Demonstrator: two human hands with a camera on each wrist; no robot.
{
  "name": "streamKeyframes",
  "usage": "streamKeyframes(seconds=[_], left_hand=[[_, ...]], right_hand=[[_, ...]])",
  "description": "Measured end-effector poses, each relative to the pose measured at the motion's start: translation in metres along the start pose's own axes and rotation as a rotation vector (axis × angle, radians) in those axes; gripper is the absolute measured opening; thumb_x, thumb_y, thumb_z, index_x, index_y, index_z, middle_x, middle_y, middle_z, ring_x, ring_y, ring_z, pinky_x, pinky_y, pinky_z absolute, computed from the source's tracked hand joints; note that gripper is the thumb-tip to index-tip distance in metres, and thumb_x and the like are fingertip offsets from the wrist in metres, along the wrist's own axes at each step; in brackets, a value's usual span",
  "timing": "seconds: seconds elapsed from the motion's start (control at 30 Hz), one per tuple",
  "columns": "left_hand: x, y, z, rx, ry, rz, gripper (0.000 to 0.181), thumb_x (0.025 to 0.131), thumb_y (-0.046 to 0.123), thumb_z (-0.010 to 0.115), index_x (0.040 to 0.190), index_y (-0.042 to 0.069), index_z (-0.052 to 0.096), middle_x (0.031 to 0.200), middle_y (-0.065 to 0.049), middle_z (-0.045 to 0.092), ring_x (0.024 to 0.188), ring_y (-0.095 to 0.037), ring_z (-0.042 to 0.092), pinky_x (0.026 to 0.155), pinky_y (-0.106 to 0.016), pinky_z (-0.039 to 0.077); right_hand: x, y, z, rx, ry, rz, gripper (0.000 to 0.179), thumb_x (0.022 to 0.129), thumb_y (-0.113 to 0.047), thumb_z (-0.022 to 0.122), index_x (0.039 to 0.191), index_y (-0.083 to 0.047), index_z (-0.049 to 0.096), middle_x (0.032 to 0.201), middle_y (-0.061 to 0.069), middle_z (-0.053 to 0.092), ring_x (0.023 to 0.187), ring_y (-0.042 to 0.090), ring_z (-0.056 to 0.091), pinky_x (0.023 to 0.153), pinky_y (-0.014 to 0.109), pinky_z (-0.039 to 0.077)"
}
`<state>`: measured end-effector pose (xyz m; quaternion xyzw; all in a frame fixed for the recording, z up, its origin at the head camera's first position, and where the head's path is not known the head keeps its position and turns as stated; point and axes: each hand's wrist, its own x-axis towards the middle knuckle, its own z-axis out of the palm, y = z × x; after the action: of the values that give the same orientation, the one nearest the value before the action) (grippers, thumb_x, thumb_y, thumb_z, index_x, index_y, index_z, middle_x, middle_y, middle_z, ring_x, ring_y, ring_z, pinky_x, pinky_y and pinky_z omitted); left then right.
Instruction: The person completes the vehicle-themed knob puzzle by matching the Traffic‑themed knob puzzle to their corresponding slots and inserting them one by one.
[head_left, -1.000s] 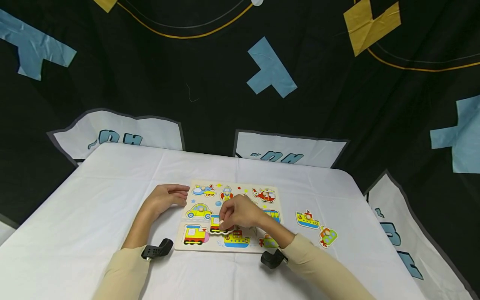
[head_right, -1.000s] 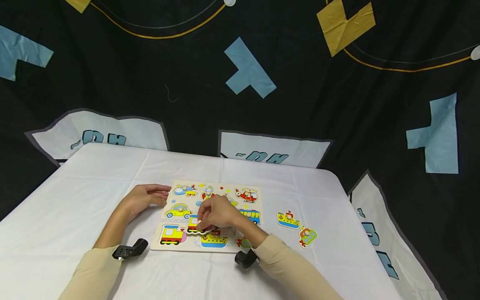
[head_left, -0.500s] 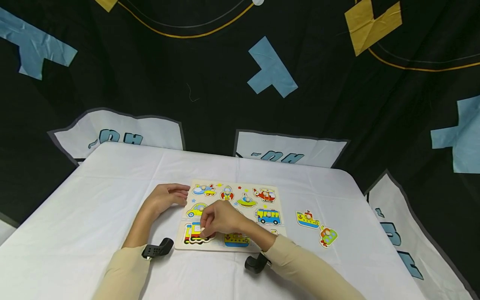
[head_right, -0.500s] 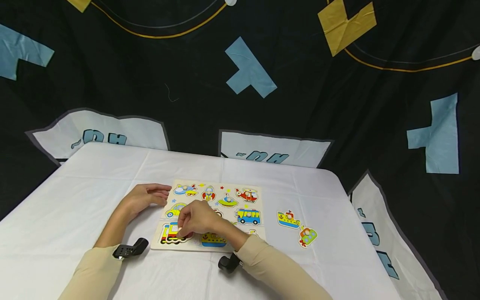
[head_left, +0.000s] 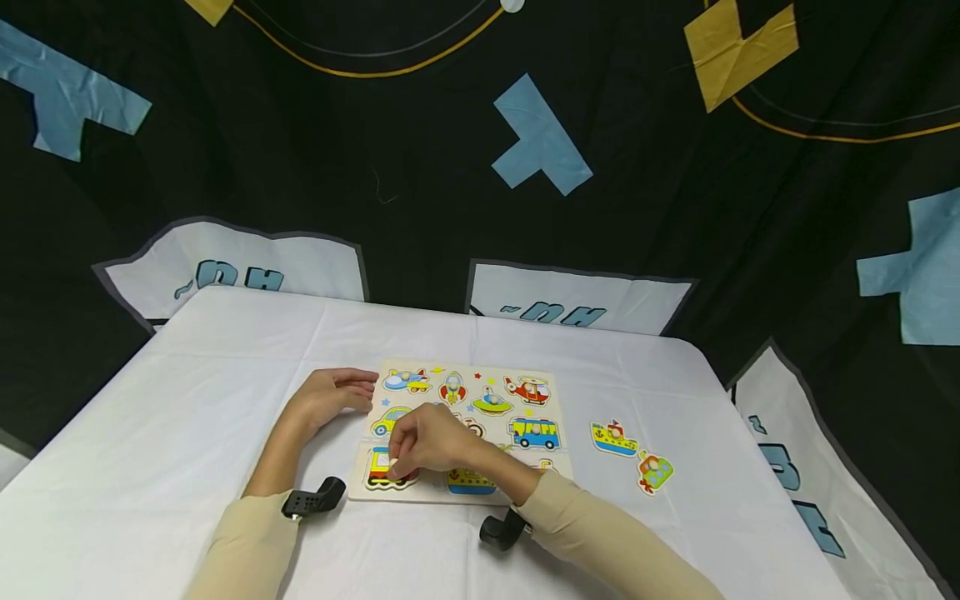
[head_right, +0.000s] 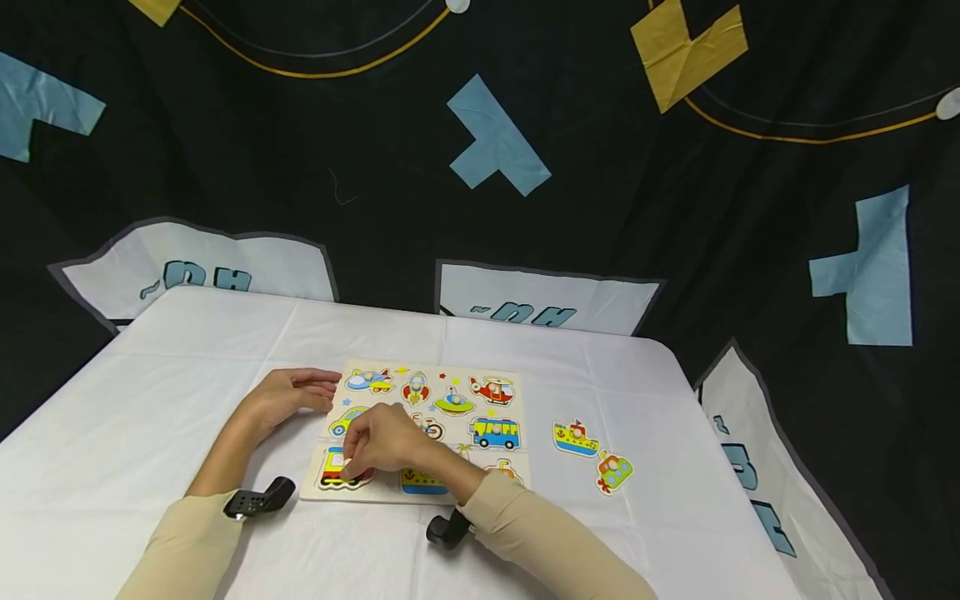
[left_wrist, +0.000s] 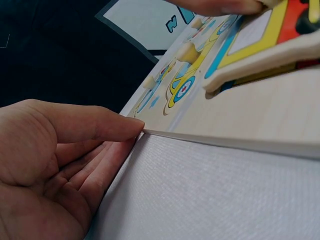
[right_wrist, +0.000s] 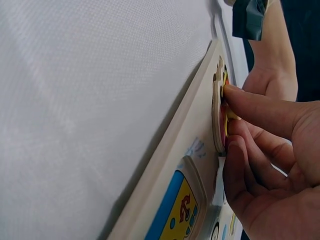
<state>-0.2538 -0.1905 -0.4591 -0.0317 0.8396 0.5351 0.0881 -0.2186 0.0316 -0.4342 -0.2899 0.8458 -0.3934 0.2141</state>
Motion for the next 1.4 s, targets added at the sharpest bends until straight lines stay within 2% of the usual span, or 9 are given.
streamKeyframes(seconds=[0.2, 0.4, 0.7, 1.03, 1.23, 1.4], left_hand=[[-0.0007, -0.0007, -0.0002, -0.004, 0.001, 0.011, 0.053, 0.081, 0.008, 0.077, 0.132, 0.004, 0.066, 0.115, -0.012, 0.076, 0.099, -0.013, 0.07, 0.082, -0.021, 0.049], [-0.0021, 0.0006, -0.0003, 0.004, 0.0, 0.021, 0.053, 0.081, 0.009, 0.076, 0.133, 0.004, 0.066, 0.116, -0.012, 0.075, 0.102, -0.016, 0.071, 0.083, -0.022, 0.048], [-0.0029, 0.0002, 0.0002, 0.002, -0.008, 0.017, 0.054, 0.082, 0.01, 0.076, 0.134, 0.004, 0.065, 0.117, -0.012, 0.075, 0.105, -0.018, 0.071, 0.094, -0.033, 0.049], [-0.0021, -0.0015, -0.0003, -0.023, -0.035, 0.037, 0.056, 0.08, 0.008, 0.077, 0.135, 0.002, 0.063, 0.119, -0.014, 0.074, 0.107, -0.019, 0.07, 0.085, -0.021, 0.047], [-0.0014, -0.0006, -0.0004, -0.017, -0.024, 0.024, 0.056, 0.081, 0.008, 0.077, 0.135, 0.004, 0.064, 0.119, -0.013, 0.074, 0.104, -0.015, 0.07, 0.089, -0.026, 0.048], [-0.0018, -0.0006, -0.0009, -0.004, -0.021, 0.017, 0.057, 0.081, 0.01, 0.077, 0.136, 0.005, 0.064, 0.119, -0.012, 0.074, 0.104, -0.014, 0.07, 0.096, -0.035, 0.047]], right_hand=[[0.0019, -0.0018, 0.0027, -0.058, -0.002, 0.007, 0.018, 0.074, -0.014, 0.09, 0.076, -0.015, 0.073, 0.059, -0.011, 0.067, 0.055, 0.002, 0.06, 0.059, 0.016, 0.042], [0.0021, -0.001, 0.0042, -0.062, 0.001, 0.023, 0.018, 0.073, -0.015, 0.091, 0.076, -0.015, 0.073, 0.059, -0.011, 0.067, 0.055, 0.002, 0.06, 0.057, 0.016, 0.041], [0.0002, -0.0004, 0.0048, -0.039, -0.017, 0.035, 0.018, 0.075, -0.014, 0.089, 0.075, -0.016, 0.071, 0.059, -0.009, 0.068, 0.054, 0.005, 0.063, 0.057, 0.017, 0.042], [0.0003, 0.0026, 0.0052, -0.002, -0.041, 0.029, 0.017, 0.076, -0.009, 0.087, 0.077, -0.013, 0.07, 0.06, -0.007, 0.068, 0.053, 0.005, 0.064, 0.053, 0.017, 0.044], [0.0007, 0.0019, 0.0046, -0.006, -0.044, 0.032, 0.017, 0.076, -0.01, 0.088, 0.077, -0.013, 0.071, 0.06, -0.007, 0.069, 0.054, 0.007, 0.065, 0.053, 0.018, 0.045], [0.0004, 0.0022, 0.0023, -0.028, -0.035, 0.028, 0.018, 0.075, -0.016, 0.09, 0.08, -0.015, 0.072, 0.063, -0.01, 0.069, 0.058, 0.003, 0.063, 0.058, 0.017, 0.043]])
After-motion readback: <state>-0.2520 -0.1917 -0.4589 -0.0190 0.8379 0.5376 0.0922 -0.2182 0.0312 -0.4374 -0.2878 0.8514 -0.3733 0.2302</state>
